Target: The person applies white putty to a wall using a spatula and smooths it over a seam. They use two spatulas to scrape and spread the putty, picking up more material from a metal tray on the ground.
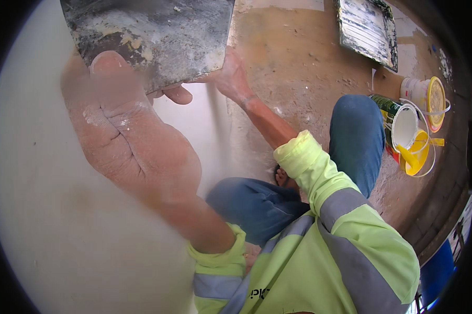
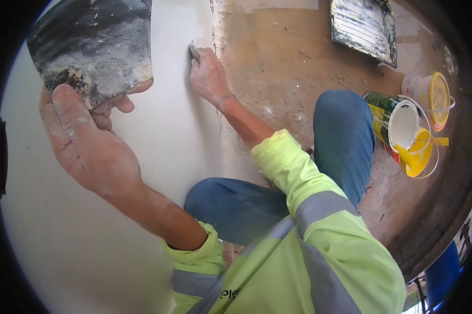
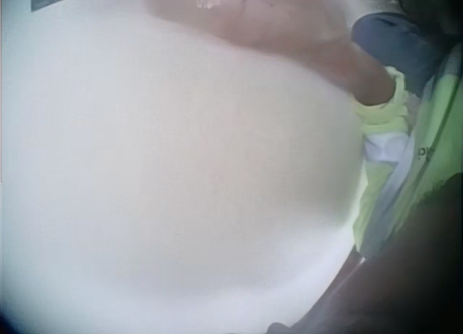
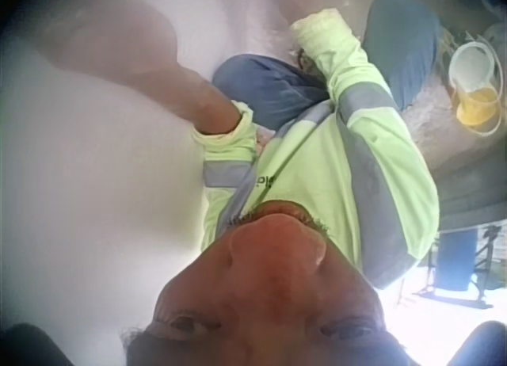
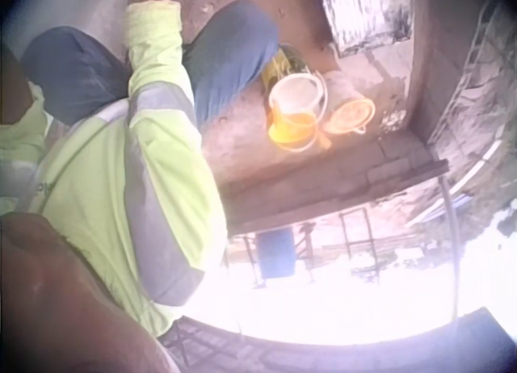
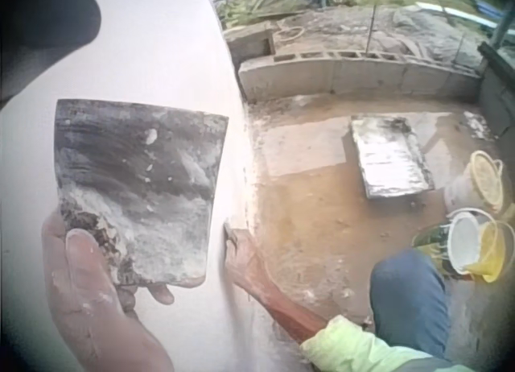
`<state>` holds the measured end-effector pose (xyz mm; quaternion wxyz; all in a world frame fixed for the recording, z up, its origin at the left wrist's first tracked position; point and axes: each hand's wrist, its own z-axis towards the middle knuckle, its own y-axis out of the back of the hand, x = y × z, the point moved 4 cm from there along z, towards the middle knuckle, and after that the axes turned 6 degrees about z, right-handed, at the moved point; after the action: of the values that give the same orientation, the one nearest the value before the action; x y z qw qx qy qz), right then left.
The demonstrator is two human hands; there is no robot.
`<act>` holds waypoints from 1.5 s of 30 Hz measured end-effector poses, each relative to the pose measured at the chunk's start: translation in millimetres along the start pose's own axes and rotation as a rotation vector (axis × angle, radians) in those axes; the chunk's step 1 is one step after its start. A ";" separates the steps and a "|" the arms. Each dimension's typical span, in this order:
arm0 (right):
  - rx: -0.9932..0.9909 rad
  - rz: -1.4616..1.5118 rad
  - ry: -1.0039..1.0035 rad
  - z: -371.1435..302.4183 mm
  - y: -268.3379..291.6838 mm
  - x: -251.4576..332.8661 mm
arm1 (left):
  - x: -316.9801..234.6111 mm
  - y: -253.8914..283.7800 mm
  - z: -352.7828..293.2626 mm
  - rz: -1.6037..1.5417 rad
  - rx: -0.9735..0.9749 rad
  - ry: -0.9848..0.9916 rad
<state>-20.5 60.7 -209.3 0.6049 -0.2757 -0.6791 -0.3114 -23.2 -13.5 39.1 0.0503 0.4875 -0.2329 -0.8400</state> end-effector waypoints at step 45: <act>0.196 0.030 -0.472 121.2 0.6 -196.9 | 13.4 -7.4 -4.4 -0.034 0.095 0.047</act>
<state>-75.9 153.2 -413.9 0.4579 -0.2908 -0.8243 -0.1621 -25.4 -12.6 23.3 0.0180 0.5127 -0.2630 -0.8171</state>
